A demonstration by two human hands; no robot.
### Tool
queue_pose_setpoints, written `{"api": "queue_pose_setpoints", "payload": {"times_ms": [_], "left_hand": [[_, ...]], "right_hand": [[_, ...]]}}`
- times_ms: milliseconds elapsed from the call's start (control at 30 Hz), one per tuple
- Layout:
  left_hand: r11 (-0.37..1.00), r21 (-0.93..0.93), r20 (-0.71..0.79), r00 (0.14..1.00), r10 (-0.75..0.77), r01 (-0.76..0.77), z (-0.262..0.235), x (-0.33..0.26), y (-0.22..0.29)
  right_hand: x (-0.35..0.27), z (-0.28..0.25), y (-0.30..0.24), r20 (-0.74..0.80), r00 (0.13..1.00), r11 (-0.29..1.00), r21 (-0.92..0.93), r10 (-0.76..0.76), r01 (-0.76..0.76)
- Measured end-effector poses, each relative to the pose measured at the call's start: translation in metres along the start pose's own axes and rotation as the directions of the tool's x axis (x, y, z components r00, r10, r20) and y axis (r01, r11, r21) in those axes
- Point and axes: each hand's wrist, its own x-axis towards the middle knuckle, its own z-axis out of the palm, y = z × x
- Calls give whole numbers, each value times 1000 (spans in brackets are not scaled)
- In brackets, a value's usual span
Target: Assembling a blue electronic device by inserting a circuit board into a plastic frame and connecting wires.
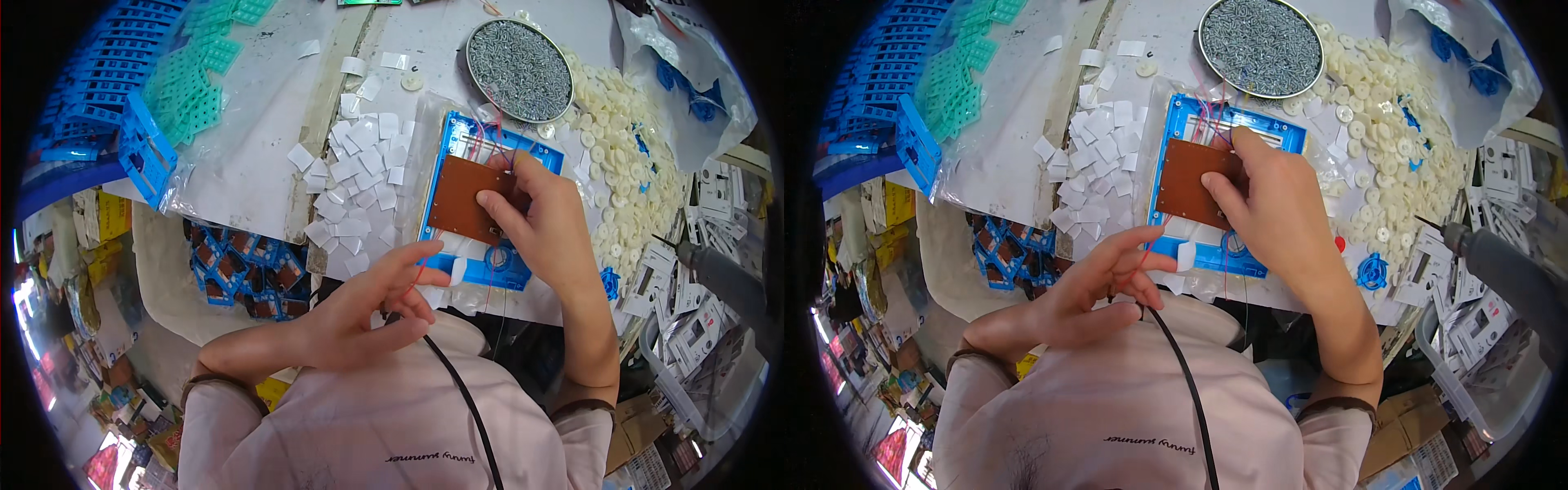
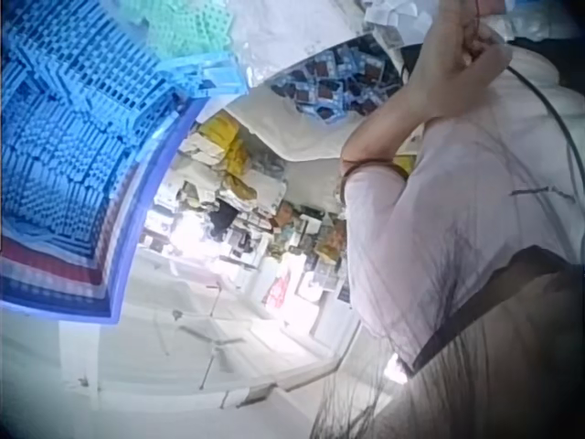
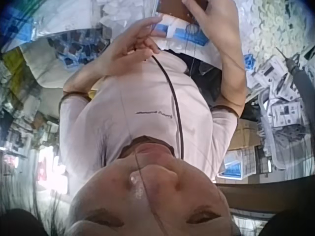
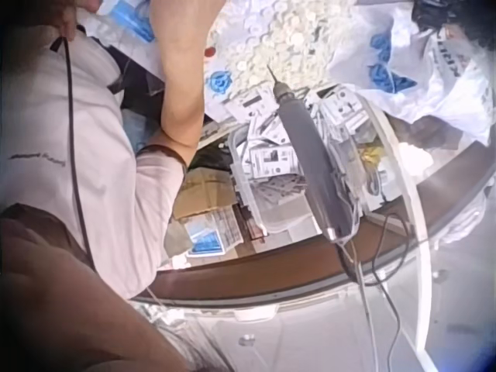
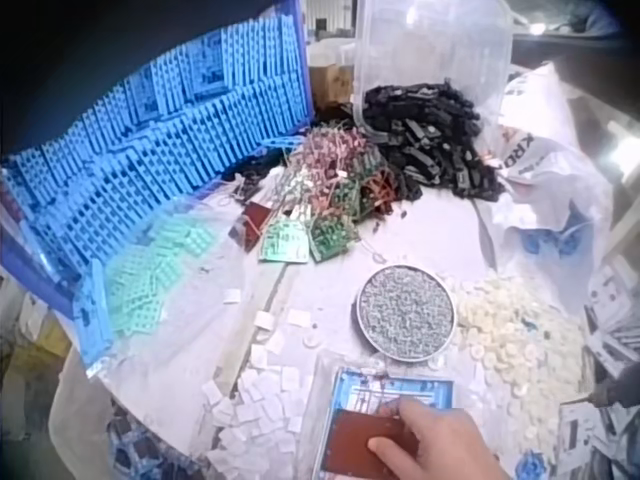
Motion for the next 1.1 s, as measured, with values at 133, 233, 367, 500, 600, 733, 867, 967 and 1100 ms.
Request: {"api": "queue_pose_setpoints", "payload": {"times_ms": [133, 233, 367, 500, 600, 733, 867, 967, 1100], "left_hand": [[870, 481, -105, 992, -69, 112, -7, -9, 23], [282, 959, -68, 965, 254, -6, -12, 2, 36], [-124, 966, 256, 905, 339, -227, -14, 41, 33], [-228, 940, 312, 906, 285, -252, -16, 43, 29], [-225, 938, 321, 903, 285, -262, -16, 46, 29], [-192, 940, 327, 905, 271, -282, -17, 49, 33], [-165, 937, 340, 911, 234, -307, -21, 50, 42], [-161, 934, 348, 918, 189, -320, -22, 54, 50], [142, 924, 341, 934, 109, -354, -37, 81, 83]], "right_hand": [[5, -1, 1, 1, 998, 989, -133, -59, 59], [4, -1, -1, -14, 995, 976, -194, -101, 96], [4, -2, -10, -38, 999, 964, -267, -15, 4], [-13, -3, -14, -309, 923, 918, -384, -229, 100], [-37, 1, 13, -176, 820, 805, -384, -544, 452], [-51, 24, 4, 77, 921, 805, -462, -382, 373], [-45, 16, -3, 152, 911, 743, -535, -383, 402], [-43, 18, -13, 171, 916, 716, -578, -362, 391], [-45, 24, -19, 150, 932, 713, -607, -330, 350]]}}
